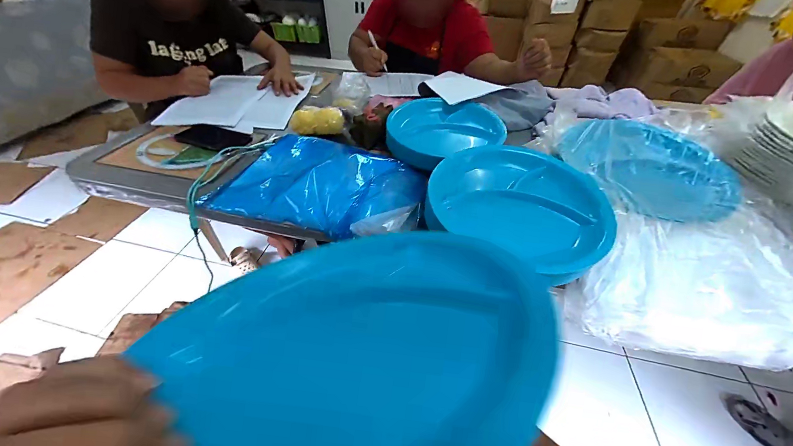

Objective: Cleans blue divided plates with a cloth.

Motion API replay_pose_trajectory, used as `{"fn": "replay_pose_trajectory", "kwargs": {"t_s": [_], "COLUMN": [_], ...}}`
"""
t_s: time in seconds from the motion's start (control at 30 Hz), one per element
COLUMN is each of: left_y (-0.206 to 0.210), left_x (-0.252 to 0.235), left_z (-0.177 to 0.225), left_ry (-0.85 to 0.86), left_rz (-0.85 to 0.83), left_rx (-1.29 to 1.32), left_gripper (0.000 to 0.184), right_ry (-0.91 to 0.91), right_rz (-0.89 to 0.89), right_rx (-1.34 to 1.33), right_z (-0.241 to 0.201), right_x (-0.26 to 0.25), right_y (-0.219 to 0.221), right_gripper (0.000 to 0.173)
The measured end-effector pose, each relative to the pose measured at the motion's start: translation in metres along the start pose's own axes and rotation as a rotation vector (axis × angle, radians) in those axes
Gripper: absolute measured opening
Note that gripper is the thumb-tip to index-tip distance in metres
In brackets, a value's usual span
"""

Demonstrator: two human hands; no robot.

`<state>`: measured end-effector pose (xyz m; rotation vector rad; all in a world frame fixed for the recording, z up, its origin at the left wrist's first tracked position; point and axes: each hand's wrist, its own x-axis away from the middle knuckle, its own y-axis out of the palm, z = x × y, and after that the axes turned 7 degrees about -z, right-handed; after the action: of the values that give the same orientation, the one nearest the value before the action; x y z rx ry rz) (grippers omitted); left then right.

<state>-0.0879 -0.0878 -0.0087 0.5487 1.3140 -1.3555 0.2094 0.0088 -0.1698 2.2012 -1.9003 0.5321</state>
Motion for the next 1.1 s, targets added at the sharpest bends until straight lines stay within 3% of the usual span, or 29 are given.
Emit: {"fn": "replay_pose_trajectory", "kwargs": {"t_s": [0.07,0.17,0.3,0.4,0.47,0.6,0.7,0.83,0.97,1.1], "left_y": [0.064,0.163,0.228,0.237,0.241,0.253,0.259,0.261,0.266,0.263], "left_x": [-0.039,-0.07,-0.08,-0.088,-0.094,-0.103,-0.101,-0.099,-0.107,-0.14], "left_z": [0.001,-0.022,-0.059,-0.063,-0.063,-0.06,-0.06,-0.055,-0.051,-0.07], "left_ry": [0.131,0.281,0.336,0.174,0.125,0.153,0.158,0.174,0.149,0.071], "left_rz": [-0.115,-0.131,-0.269,-0.414,-0.451,-0.591,-0.758,-0.695,-0.69,-0.638], "left_rx": [-0.055,-0.051,-0.11,-0.132,-0.106,-0.1,-0.156,-0.256,-0.252,-0.197], "left_gripper": [0.009,0.004,0.009,0.064,0.075,0.063,0.054,0.047,0.053,0.052], "right_ry": [0.128,-0.075,-0.038,0.043,0.068,0.124,-0.001,0.101,0.126,0.073], "right_rz": [0.004,-0.061,-0.059,-0.063,-0.087,-0.075,-0.2,-0.178,-0.166,-0.177], "right_rx": [-0.018,-0.028,-0.115,-0.181,-0.208,-0.153,-0.132,-0.177,-0.192,-0.28], "right_z": [0.006,0.082,0.098,0.047,0.032,0.009,0.041,0.025,0.033,0.089], "right_x": [-0.004,-0.054,-0.069,-0.035,-0.027,-0.019,-0.039,-0.035,-0.041,-0.08], "right_y": [0.001,-0.007,-0.012,-0.022,-0.027,-0.025,-0.026,-0.03,-0.029,-0.013], "right_gripper": [0.036,0.044,0.046,0.036,0.035,0.032,0.035,0.036,0.031,0.048]}}
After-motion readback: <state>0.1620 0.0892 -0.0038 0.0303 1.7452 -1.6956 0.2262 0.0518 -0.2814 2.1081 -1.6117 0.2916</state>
